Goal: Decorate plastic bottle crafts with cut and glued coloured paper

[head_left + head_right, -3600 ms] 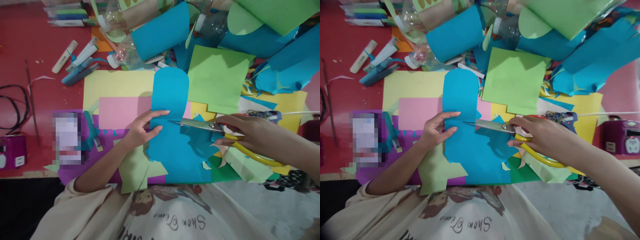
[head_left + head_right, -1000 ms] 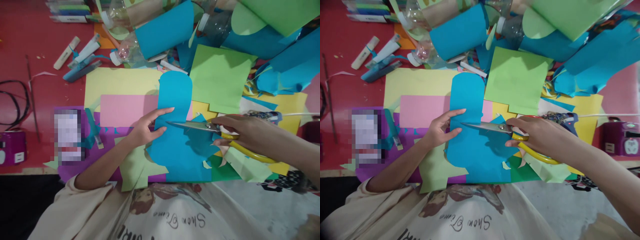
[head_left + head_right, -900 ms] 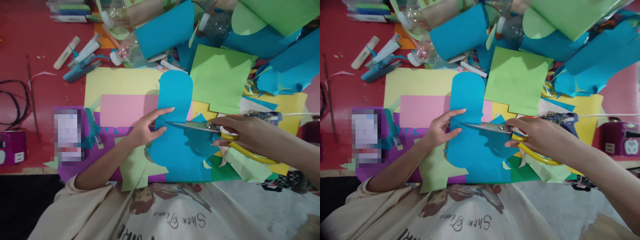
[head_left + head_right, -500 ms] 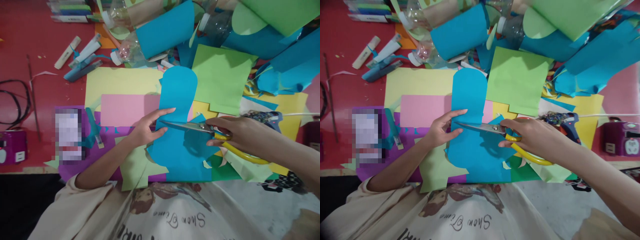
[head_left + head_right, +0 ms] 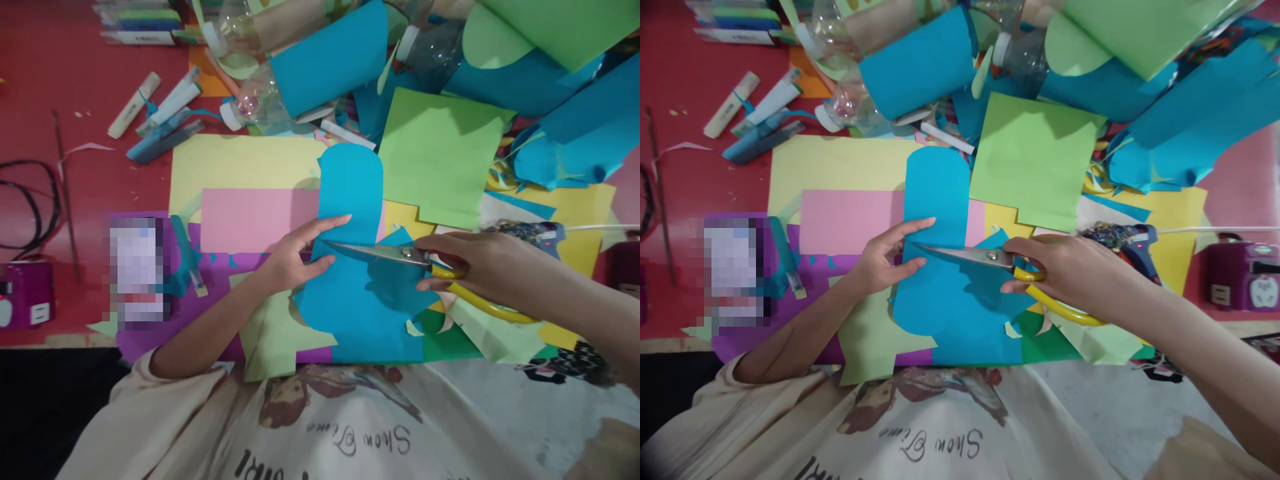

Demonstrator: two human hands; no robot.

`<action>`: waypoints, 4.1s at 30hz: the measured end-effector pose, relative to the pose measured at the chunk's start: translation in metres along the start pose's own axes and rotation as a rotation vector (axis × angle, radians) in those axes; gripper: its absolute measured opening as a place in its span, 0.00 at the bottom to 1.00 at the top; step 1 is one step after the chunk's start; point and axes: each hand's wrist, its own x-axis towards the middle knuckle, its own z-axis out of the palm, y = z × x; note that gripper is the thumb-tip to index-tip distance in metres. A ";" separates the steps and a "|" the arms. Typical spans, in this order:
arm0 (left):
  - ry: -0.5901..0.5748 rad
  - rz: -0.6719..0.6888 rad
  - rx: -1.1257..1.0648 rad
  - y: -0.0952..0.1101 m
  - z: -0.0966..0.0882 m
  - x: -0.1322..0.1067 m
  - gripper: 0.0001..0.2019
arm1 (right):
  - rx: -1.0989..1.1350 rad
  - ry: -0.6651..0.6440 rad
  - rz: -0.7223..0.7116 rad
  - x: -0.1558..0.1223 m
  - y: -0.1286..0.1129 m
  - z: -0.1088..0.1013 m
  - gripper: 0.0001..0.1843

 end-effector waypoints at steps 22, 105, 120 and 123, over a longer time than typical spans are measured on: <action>-0.040 -0.051 0.046 -0.002 0.000 -0.001 0.25 | 0.059 -0.099 0.020 0.003 0.000 0.001 0.32; 0.065 0.320 0.903 -0.010 -0.022 0.008 0.12 | -0.164 0.397 0.021 0.071 0.037 0.024 0.15; 0.059 0.273 1.125 -0.008 -0.007 0.009 0.15 | -0.265 0.385 -0.104 0.068 0.032 0.021 0.16; 0.129 0.242 1.121 -0.011 -0.010 0.009 0.15 | -0.335 0.379 -0.124 0.069 0.031 0.019 0.19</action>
